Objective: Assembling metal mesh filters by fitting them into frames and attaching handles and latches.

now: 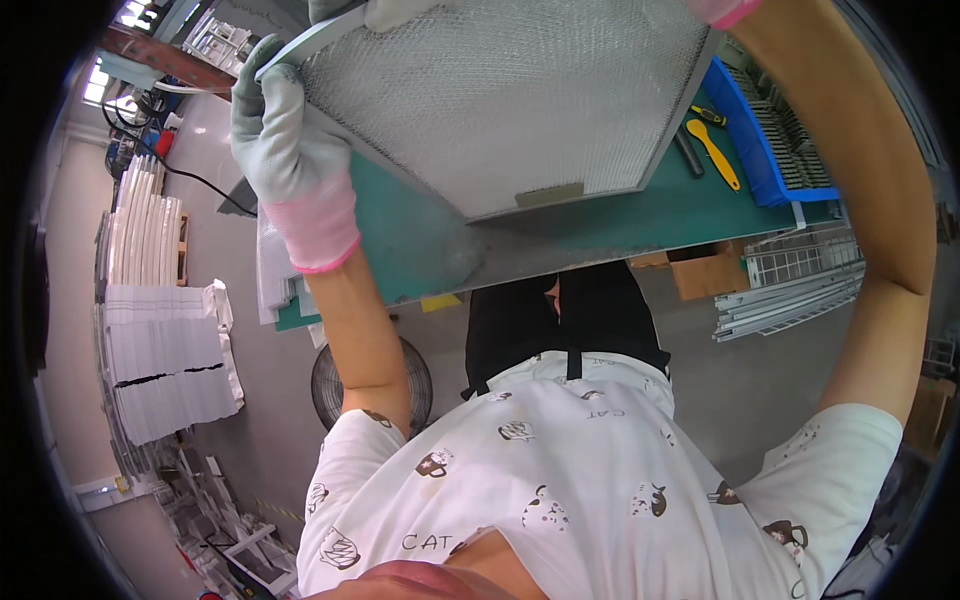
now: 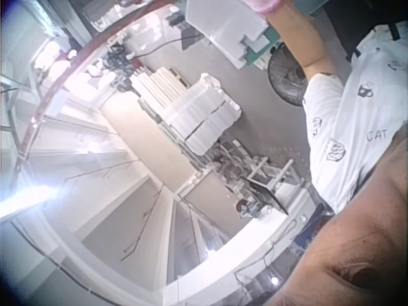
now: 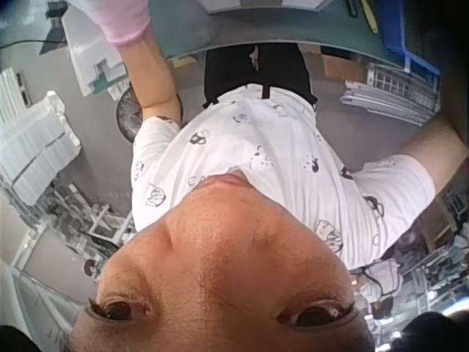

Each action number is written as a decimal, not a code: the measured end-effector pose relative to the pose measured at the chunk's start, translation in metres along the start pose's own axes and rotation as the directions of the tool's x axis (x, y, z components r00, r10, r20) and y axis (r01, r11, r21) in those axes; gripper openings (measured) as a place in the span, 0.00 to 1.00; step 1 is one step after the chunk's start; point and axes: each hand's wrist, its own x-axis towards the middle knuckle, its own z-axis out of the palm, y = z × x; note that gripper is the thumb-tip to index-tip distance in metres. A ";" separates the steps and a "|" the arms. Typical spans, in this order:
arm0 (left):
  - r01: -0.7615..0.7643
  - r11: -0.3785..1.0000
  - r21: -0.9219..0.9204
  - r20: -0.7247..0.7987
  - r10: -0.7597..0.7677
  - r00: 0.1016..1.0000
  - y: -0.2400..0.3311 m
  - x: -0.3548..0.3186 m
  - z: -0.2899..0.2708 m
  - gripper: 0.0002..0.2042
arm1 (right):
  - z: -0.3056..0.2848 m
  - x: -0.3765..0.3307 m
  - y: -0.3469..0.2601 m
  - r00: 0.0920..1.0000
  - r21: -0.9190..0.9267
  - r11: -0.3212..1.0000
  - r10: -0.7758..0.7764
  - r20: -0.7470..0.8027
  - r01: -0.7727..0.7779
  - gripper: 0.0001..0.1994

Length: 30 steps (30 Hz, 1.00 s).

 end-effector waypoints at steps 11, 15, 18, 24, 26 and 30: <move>-0.546 0.617 0.567 0.342 0.427 0.837 0.012 -0.010 0.000 0.12 | 0.006 -0.012 0.014 0.989 -0.136 0.987 -0.097 -0.113 0.081 0.09; -0.144 0.961 0.237 0.054 0.135 0.989 0.010 -0.012 0.014 0.14 | 0.005 -0.009 -0.001 0.988 -0.508 0.848 -0.143 0.058 0.152 0.11; -0.212 0.926 0.312 0.088 0.194 0.977 0.009 -0.016 0.009 0.15 | 0.020 -0.017 0.012 0.969 -0.317 0.925 -0.240 -0.058 0.210 0.14; 0.050 0.941 0.334 -0.002 -0.052 0.999 0.005 -0.035 0.019 0.21 | 0.022 -0.043 -0.003 0.868 -0.545 0.790 -0.451 -0.208 0.280 0.24; -0.050 0.978 0.202 -0.100 0.071 0.992 0.001 -0.041 0.006 0.10 | 0.022 -0.029 -0.016 0.996 -0.519 0.851 -0.087 0.016 0.083 0.24; -0.173 0.909 0.379 0.207 0.099 0.973 0.062 -0.009 0.037 0.11 | 0.064 -0.039 -0.002 0.515 0.101 0.766 -0.322 -0.794 0.635 0.12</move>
